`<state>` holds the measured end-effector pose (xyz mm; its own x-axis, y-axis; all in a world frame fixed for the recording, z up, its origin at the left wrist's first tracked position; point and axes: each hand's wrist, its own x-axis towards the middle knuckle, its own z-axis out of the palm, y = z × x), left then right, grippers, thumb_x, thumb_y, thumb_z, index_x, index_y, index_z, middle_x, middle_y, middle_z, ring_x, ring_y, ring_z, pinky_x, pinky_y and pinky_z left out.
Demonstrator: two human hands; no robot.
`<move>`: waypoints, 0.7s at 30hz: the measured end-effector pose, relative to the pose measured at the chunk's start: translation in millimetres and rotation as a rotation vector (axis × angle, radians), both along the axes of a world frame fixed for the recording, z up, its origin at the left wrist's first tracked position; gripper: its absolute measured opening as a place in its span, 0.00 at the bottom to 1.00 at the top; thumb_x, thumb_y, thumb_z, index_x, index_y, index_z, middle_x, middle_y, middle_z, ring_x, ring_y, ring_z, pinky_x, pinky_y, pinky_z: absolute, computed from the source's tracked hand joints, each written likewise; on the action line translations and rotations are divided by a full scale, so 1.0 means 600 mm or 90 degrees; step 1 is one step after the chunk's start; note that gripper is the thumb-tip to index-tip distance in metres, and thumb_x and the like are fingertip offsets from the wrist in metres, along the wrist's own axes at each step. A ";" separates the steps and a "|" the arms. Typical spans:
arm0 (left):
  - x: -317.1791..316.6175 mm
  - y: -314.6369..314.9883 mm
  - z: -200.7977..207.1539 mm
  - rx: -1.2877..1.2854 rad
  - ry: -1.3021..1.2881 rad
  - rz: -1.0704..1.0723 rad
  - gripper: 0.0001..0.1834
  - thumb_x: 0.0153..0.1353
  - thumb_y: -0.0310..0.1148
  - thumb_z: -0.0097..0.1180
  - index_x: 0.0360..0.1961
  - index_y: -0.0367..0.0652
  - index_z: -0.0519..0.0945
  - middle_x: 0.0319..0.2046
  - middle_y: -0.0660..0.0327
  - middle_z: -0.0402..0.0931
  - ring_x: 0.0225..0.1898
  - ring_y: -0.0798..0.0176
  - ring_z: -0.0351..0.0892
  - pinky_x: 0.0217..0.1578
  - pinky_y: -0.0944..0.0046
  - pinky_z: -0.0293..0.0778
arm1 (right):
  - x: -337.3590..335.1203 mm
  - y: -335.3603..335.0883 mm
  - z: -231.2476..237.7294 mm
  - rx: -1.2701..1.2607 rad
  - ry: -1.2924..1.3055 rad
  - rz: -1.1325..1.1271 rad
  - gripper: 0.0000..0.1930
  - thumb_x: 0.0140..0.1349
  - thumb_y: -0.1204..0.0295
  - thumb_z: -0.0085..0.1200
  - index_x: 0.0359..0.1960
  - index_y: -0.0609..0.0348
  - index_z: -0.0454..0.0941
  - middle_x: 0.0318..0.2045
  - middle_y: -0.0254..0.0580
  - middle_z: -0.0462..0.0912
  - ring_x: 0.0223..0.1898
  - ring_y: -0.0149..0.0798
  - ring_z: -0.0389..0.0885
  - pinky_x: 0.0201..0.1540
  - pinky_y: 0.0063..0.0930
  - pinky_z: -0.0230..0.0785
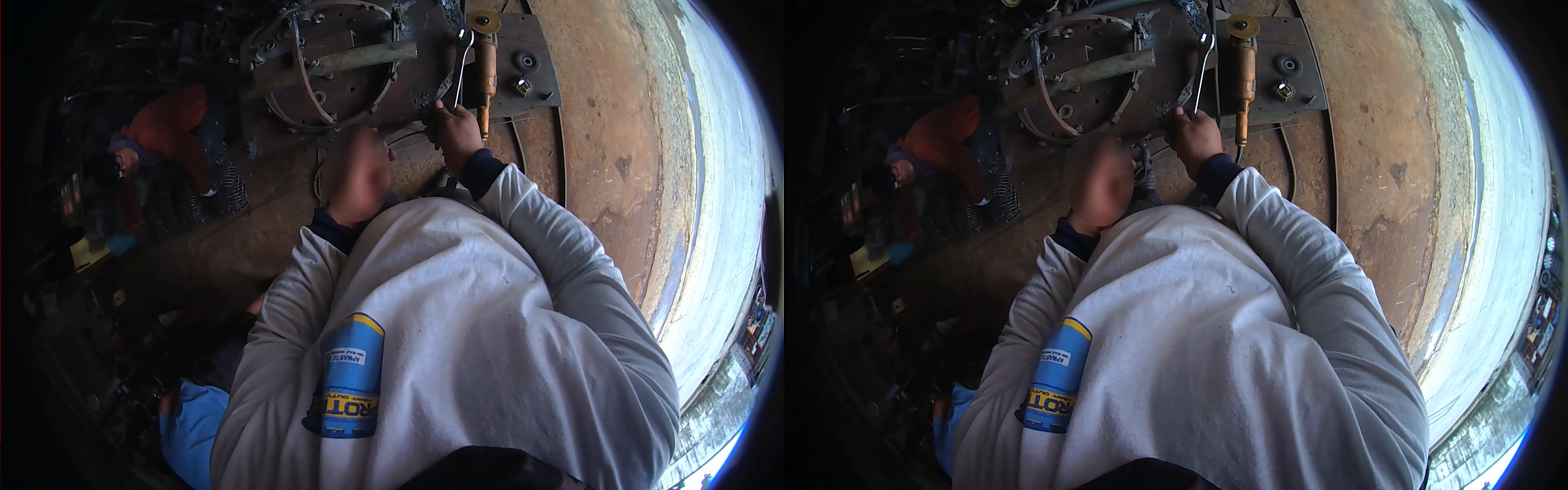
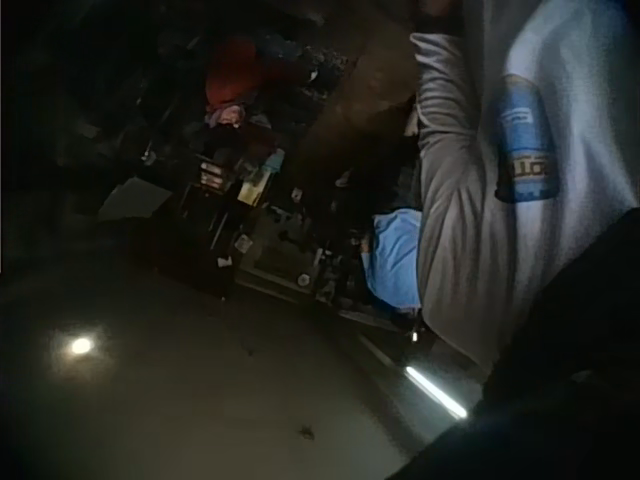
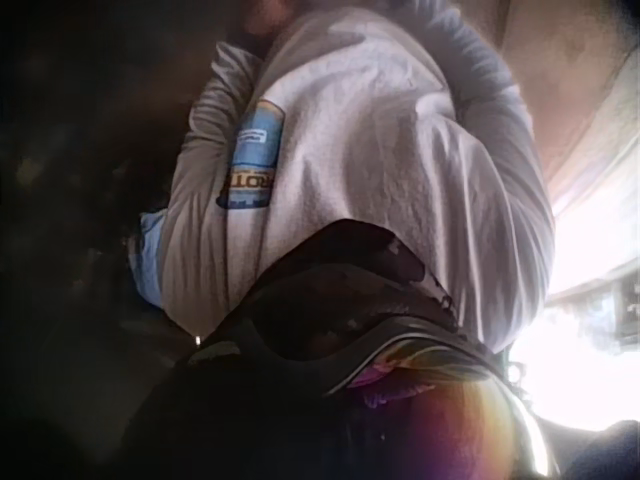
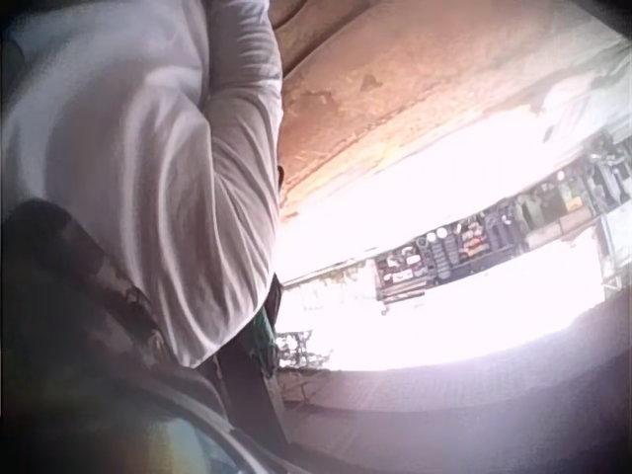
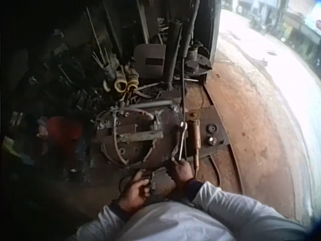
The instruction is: The person secures a metal fastener onto a circular metal structure using a wrench and a hammer.
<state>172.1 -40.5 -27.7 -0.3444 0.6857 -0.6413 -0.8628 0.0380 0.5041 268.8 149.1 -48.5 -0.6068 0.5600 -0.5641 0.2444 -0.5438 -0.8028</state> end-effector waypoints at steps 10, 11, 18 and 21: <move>0.041 0.019 -0.011 0.248 -0.217 0.178 0.30 0.67 0.30 0.51 0.70 0.63 0.66 0.32 0.68 0.76 0.31 0.72 0.75 0.36 0.65 0.72 | 0.007 0.011 -0.032 0.129 0.003 0.144 0.17 0.79 0.62 0.40 0.37 0.59 0.77 0.25 0.32 0.78 0.22 0.28 0.74 0.26 0.24 0.68; 0.042 0.020 -0.010 0.267 -0.224 0.178 0.29 0.67 0.30 0.51 0.69 0.63 0.67 0.32 0.67 0.77 0.31 0.72 0.75 0.37 0.65 0.72 | 0.009 0.012 -0.037 0.121 0.000 0.148 0.17 0.79 0.62 0.40 0.37 0.59 0.77 0.25 0.32 0.78 0.22 0.28 0.74 0.26 0.24 0.68; 0.040 0.018 -0.016 0.320 -0.246 0.202 0.20 0.67 0.31 0.52 0.61 0.55 0.77 0.35 0.67 0.81 0.33 0.71 0.77 0.40 0.63 0.72 | 0.006 0.010 -0.018 -0.022 0.040 0.059 0.16 0.78 0.58 0.44 0.38 0.57 0.75 0.25 0.31 0.77 0.23 0.28 0.74 0.27 0.25 0.68; 0.039 0.018 -0.017 0.327 -0.253 0.197 0.19 0.67 0.32 0.52 0.59 0.53 0.78 0.35 0.67 0.81 0.33 0.71 0.77 0.40 0.63 0.73 | 0.005 0.006 -0.010 -0.028 0.035 0.028 0.17 0.76 0.56 0.46 0.38 0.58 0.75 0.26 0.30 0.77 0.23 0.27 0.73 0.26 0.24 0.66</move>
<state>195.7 -29.5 -37.6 -0.3800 0.8430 -0.3808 -0.9174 -0.3961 0.0387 272.0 152.8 -54.5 -0.6612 0.5070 -0.5529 0.2252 -0.5688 -0.7910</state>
